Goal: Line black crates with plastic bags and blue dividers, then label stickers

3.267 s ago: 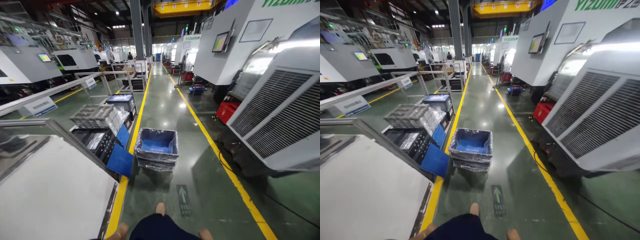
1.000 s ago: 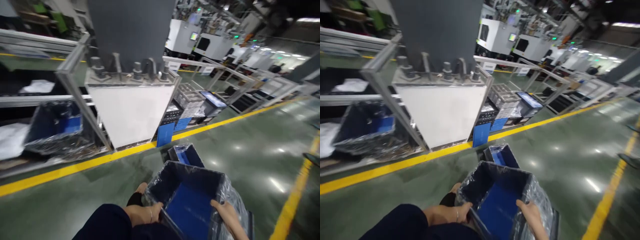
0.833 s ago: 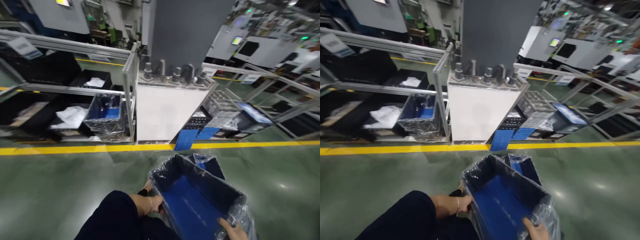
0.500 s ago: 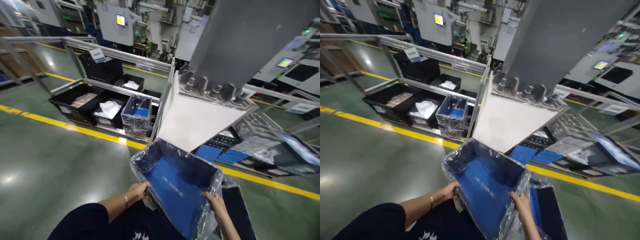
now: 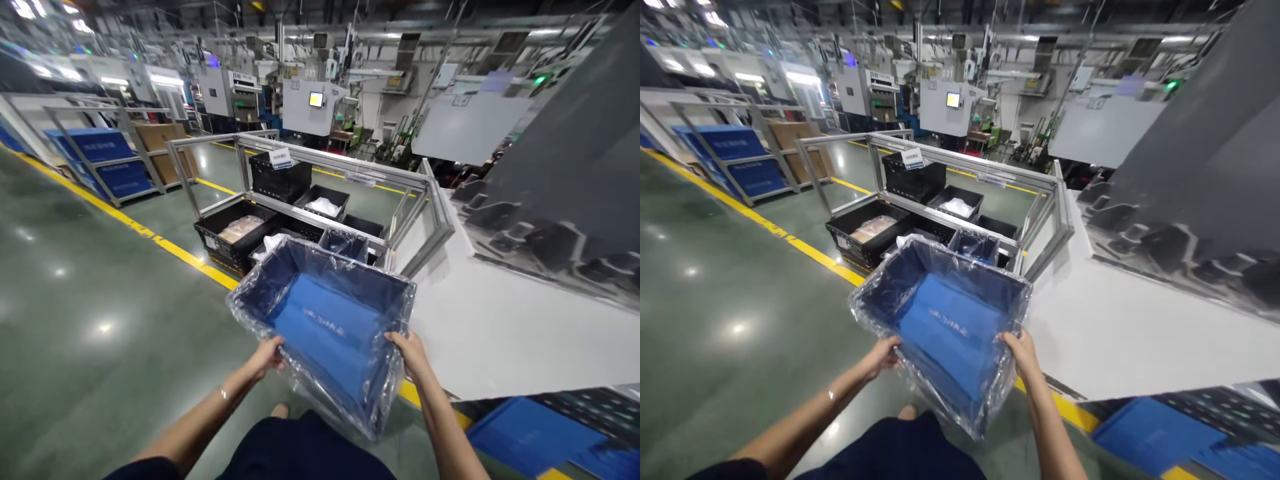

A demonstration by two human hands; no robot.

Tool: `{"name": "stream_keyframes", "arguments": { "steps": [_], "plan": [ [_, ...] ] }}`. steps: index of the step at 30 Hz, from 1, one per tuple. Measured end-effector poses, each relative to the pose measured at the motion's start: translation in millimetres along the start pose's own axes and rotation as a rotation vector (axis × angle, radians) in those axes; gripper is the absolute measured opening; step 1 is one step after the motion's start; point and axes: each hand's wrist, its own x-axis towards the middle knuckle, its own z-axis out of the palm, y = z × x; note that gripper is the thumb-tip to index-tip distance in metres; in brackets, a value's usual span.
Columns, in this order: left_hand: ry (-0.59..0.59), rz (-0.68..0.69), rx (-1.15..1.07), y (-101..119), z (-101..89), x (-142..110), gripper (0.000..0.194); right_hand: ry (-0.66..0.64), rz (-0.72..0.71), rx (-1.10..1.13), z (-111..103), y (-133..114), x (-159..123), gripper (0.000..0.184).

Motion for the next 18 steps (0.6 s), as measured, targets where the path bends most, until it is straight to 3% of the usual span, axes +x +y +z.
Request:
{"name": "stream_keyframes", "arguments": {
  "steps": [3, 6, 9, 13, 16, 18],
  "plan": [
    [0.043, 0.137, 0.091, 88.7, -24.0, 45.5, 0.022, 0.133, -0.012, 0.180, 36.4, -2.4, 34.5, 0.038],
    [0.043, 0.281, 0.169, 178.3, -23.8, 93.2, 0.026, 0.318, -0.087, 0.386, 60.8, -0.4, 72.2, 0.036],
    [0.029, 0.394, 0.239, 258.1, -2.5, 141.7, 0.024, 0.395, -0.154, 0.459, 72.7, 3.6, 114.1, 0.032],
    [-0.015, 0.473, 0.407, 350.1, 43.4, 203.3, 0.024, 0.419, -0.153, 0.487, 79.3, 12.3, 171.1, 0.028],
    [-0.014, 0.513, 0.542, 408.8, 73.1, 250.5, 0.029, 0.427, -0.061, 0.511, 90.0, 16.5, 210.1, 0.033],
    [-0.003, 0.527, 0.627, 436.6, 87.3, 283.3, 0.032, 0.408, 0.015, 0.516, 101.4, 14.4, 233.7, 0.036]
  ]
}}
